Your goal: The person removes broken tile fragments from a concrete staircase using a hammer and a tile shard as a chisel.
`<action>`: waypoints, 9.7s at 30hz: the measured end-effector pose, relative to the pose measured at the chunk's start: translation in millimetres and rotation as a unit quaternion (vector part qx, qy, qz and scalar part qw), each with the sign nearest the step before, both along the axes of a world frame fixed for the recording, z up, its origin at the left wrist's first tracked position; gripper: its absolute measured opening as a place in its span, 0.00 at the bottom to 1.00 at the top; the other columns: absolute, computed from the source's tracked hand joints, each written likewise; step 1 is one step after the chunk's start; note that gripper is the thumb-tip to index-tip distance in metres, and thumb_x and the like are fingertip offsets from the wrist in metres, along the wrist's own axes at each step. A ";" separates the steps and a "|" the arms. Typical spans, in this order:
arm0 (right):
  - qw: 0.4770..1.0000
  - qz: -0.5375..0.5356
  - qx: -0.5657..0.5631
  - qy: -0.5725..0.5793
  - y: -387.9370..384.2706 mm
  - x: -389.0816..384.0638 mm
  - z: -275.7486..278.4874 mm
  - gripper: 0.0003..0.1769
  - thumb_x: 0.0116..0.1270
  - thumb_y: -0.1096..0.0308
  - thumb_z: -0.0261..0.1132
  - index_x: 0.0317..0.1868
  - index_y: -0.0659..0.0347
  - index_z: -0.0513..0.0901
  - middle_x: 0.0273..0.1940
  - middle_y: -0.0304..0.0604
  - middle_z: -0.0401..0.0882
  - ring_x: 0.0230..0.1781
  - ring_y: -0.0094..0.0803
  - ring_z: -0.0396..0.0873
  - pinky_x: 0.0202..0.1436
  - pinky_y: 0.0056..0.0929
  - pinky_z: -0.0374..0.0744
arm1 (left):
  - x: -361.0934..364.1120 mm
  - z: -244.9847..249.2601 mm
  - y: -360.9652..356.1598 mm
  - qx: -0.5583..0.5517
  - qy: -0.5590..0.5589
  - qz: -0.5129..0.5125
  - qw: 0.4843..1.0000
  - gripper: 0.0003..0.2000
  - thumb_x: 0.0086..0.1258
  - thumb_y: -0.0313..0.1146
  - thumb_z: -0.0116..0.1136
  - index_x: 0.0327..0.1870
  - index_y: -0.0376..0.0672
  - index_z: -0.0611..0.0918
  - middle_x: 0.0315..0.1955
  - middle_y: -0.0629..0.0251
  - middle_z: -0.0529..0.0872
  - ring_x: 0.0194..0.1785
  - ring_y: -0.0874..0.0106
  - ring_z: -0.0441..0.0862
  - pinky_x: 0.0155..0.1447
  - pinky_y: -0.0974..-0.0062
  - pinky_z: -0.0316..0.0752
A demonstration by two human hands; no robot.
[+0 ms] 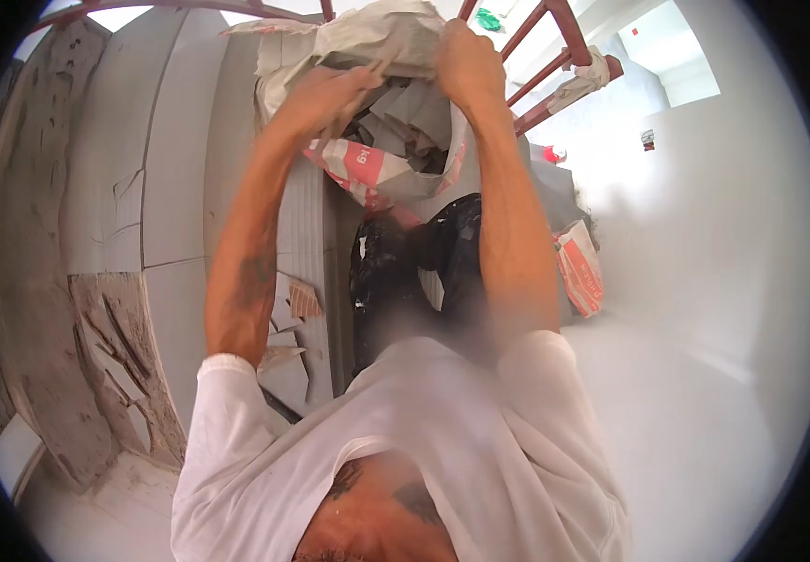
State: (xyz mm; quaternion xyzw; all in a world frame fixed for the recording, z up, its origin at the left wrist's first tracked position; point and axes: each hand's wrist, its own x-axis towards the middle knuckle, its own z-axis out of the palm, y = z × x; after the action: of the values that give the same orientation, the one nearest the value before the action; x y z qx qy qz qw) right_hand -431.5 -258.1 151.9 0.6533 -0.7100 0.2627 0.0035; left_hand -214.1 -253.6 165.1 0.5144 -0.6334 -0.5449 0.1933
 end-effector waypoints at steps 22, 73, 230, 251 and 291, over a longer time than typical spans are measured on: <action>0.999 0.031 0.005 0.026 -0.5 -3.9 4.1 0.18 0.70 0.62 0.53 0.53 0.61 0.80 0.41 0.64 0.82 0.46 0.58 0.81 0.52 0.45 0.76 | 195.1 -150.3 225.1 -0.197 -0.463 -0.169 0.847 0.39 0.55 0.24 0.67 0.72 0.53 0.66 0.72 0.60 0.64 0.76 0.59 0.57 0.69 0.40 0.56; 0.995 0.065 -0.074 0.012 -1.9 9.1 3.3 0.14 0.64 0.75 0.54 0.47 0.69 0.80 0.40 0.66 0.81 0.46 0.59 0.79 0.52 0.46 0.75 | 190.9 -185.1 350.3 -0.014 -0.382 0.231 0.895 0.49 0.43 0.39 0.75 0.69 0.36 0.61 0.52 0.39 0.70 0.57 0.45 0.68 0.63 0.53 0.66; 0.999 0.014 0.044 0.008 -38.0 1.0 4.0 0.42 0.68 0.39 0.57 0.71 0.64 0.64 0.60 0.63 0.75 0.61 0.56 0.74 0.64 0.44 0.71 | 178.5 -101.2 287.8 -0.155 -0.226 0.551 0.788 0.19 0.65 0.38 0.66 0.52 0.39 0.81 0.41 0.59 0.86 0.41 0.70 0.84 0.42 0.70 0.76; 0.944 0.245 -0.015 -0.219 38.9 168.3 60.5 0.24 0.70 0.56 0.63 0.57 0.66 0.79 0.26 0.38 0.69 0.28 0.27 0.66 0.34 0.28 0.69 | 271.4 -56.6 117.5 -0.253 -0.563 0.331 0.714 0.35 0.64 0.60 0.58 0.72 0.62 0.65 0.71 0.56 0.63 0.72 0.44 0.58 0.59 0.20 0.53; 0.768 0.604 0.040 -0.207 135.8 296.6 20.4 0.19 0.69 0.66 0.62 0.56 0.68 0.76 0.42 0.56 0.76 0.44 0.54 0.76 0.45 0.44 0.76 | 338.7 -39.8 115.9 -0.221 -0.546 0.320 0.742 0.21 0.73 0.47 0.50 0.65 0.54 0.71 0.61 0.58 0.76 0.67 0.54 0.69 0.65 0.31 0.58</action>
State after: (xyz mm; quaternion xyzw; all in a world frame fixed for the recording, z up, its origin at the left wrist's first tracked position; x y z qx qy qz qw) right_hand -134.9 -122.3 172.3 0.8770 -0.1621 0.3104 -0.3291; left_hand 124.6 -137.7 125.3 0.8390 -0.5315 0.0784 0.0860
